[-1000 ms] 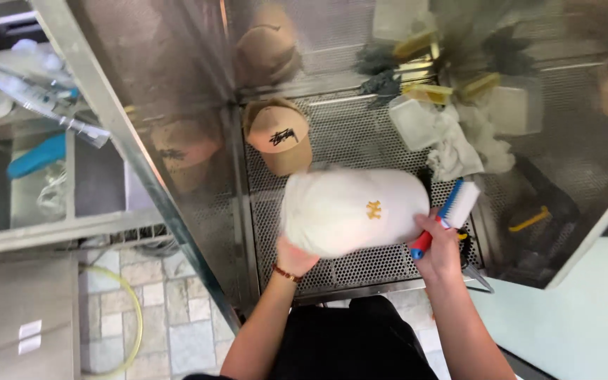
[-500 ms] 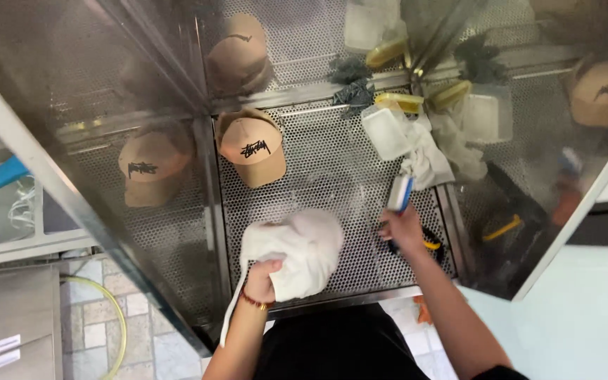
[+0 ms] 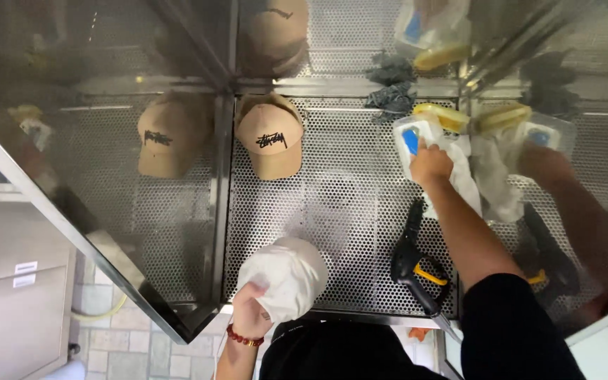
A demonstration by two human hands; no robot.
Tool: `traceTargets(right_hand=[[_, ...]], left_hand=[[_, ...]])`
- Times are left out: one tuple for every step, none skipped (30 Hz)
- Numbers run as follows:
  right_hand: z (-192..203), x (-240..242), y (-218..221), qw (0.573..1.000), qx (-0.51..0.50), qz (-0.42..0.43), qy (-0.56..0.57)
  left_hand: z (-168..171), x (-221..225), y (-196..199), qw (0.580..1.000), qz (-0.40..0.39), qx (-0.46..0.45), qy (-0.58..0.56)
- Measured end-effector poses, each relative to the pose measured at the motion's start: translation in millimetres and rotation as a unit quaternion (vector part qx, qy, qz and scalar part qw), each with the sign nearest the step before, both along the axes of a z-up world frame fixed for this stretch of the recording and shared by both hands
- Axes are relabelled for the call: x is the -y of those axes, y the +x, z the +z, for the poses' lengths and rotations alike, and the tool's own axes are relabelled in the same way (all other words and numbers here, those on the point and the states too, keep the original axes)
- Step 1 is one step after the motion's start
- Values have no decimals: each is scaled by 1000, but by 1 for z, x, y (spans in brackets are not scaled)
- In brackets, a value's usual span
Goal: Cleaning a white baseball cap using a brush and cleaning solution in a professional cleaning booth.
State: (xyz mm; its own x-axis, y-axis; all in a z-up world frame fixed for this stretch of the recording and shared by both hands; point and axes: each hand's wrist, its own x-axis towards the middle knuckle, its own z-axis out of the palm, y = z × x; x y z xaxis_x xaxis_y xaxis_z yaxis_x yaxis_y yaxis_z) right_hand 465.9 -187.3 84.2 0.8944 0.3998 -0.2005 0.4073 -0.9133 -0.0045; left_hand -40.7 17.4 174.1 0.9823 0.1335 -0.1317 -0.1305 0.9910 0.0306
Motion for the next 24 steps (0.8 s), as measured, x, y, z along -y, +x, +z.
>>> traceTargets(right_hand=[[-7,2,0,1000,-3,2,0],[-13,7,1,1000,2,5,2],[-17,11,2,1000,6,8,5],[-11,9,1,1000,7,10,4],[-5,7,0,1000,8,13,4],[2,7,0,1000,10,12,4],[-2,8,2,1000,12,10,4],[-6,11,5,1000,-4,16,-8],[-10,14,9,999,-21,23,-21],[-9,15,8,999,-21,20,-21],[-8,18,8,999,-23,20,-25],[-7,18,8,999,-24,20,-28],[3,16,9,999,-24,19,-27],[14,14,8,998,-40,19,-39],[24,12,8,997,-56,20,-50],[30,12,10,997,-56,18,-49],[36,12,12,997,-66,3,-50],[43,11,15,996,-76,-9,-53],[49,14,14,996,-76,-8,-53],[55,14,15,996,-76,-29,-25],[61,15,16,996,-76,-50,3],[63,15,15,996,-78,-48,3],[65,15,14,996,-72,-47,15],[67,14,12,996,-66,-47,29]], left_hand=[[8,1,1,1000,2,-3,0],[16,2,4,1000,13,-9,-1],[25,4,7,1000,23,-15,-2],[14,6,3,1000,25,-14,-3],[3,9,-2,996,45,-82,12],[-8,9,-4,987,61,-149,29],[2,6,6,987,59,-147,30],[11,8,15,972,29,-233,26],[20,10,25,948,0,-317,22],[32,11,33,948,-3,-318,22],[45,14,42,943,24,-329,46],[57,16,51,937,52,-338,71],[39,14,44,937,51,-338,72],[21,14,35,979,62,-195,0],[3,13,26,994,72,-45,-72],[16,11,36,994,70,-46,-70],[30,10,45,981,63,-185,10],[43,10,53,942,58,-319,87],[51,13,57,942,60,-320,87],[60,14,63,934,67,-340,87],[68,14,68,926,75,-359,87],[67,14,68,925,76,-361,87],[65,14,69,927,69,-352,107],[65,13,68,928,63,-343,129]])
